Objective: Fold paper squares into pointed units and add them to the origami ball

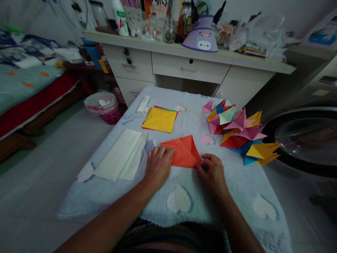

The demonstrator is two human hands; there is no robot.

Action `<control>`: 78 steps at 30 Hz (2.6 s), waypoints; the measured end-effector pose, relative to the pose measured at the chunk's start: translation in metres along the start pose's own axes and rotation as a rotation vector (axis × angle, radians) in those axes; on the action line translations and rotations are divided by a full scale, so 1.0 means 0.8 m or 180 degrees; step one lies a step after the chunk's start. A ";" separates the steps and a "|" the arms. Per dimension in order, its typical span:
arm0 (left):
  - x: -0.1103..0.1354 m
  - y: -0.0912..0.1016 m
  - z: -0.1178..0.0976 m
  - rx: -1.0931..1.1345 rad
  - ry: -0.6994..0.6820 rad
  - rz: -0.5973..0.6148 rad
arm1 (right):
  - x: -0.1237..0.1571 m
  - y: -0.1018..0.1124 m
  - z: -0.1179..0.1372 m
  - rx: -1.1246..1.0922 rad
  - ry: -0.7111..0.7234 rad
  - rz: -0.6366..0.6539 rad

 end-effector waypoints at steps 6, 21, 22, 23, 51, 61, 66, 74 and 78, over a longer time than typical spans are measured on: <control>0.007 -0.011 -0.014 0.0223 -0.1163 0.0407 | -0.001 0.001 0.002 -0.0002 0.0021 -0.0049; 0.038 -0.024 -0.033 0.0009 -0.1474 0.0727 | 0.000 0.002 0.004 -0.0050 0.0019 -0.0096; 0.038 -0.026 -0.033 0.0017 -0.1502 0.0736 | 0.000 0.003 0.004 -0.0052 0.0012 -0.0100; 0.039 -0.027 -0.032 0.0027 -0.1518 0.0757 | 0.000 0.003 0.004 -0.0056 -0.0001 -0.0101; 0.039 -0.024 -0.032 -0.0064 -0.1536 0.1032 | 0.006 0.014 -0.030 0.0092 -0.0048 -0.0113; 0.040 -0.026 -0.032 -0.0035 -0.1541 0.0934 | 0.016 0.012 -0.017 0.0260 0.0150 -0.0024; 0.040 -0.024 -0.033 -0.0053 -0.1522 0.0962 | 0.014 0.006 -0.004 0.0742 -0.0187 -0.0024; 0.039 -0.022 -0.033 -0.0031 -0.1496 0.1044 | 0.013 0.009 -0.008 0.0663 -0.0313 0.0040; 0.039 -0.022 -0.033 -0.0003 -0.1486 0.1040 | 0.014 0.008 -0.015 0.0524 -0.0200 -0.0022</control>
Point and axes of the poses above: each hand's wrist, its own x-axis away from the middle knuckle, its own y-axis out of the back of the hand, z = x × y, the point moved 4 cm from there along -x, towards the middle knuckle, and after that the axes turned 7 degrees about y, right-handed, at the moved point
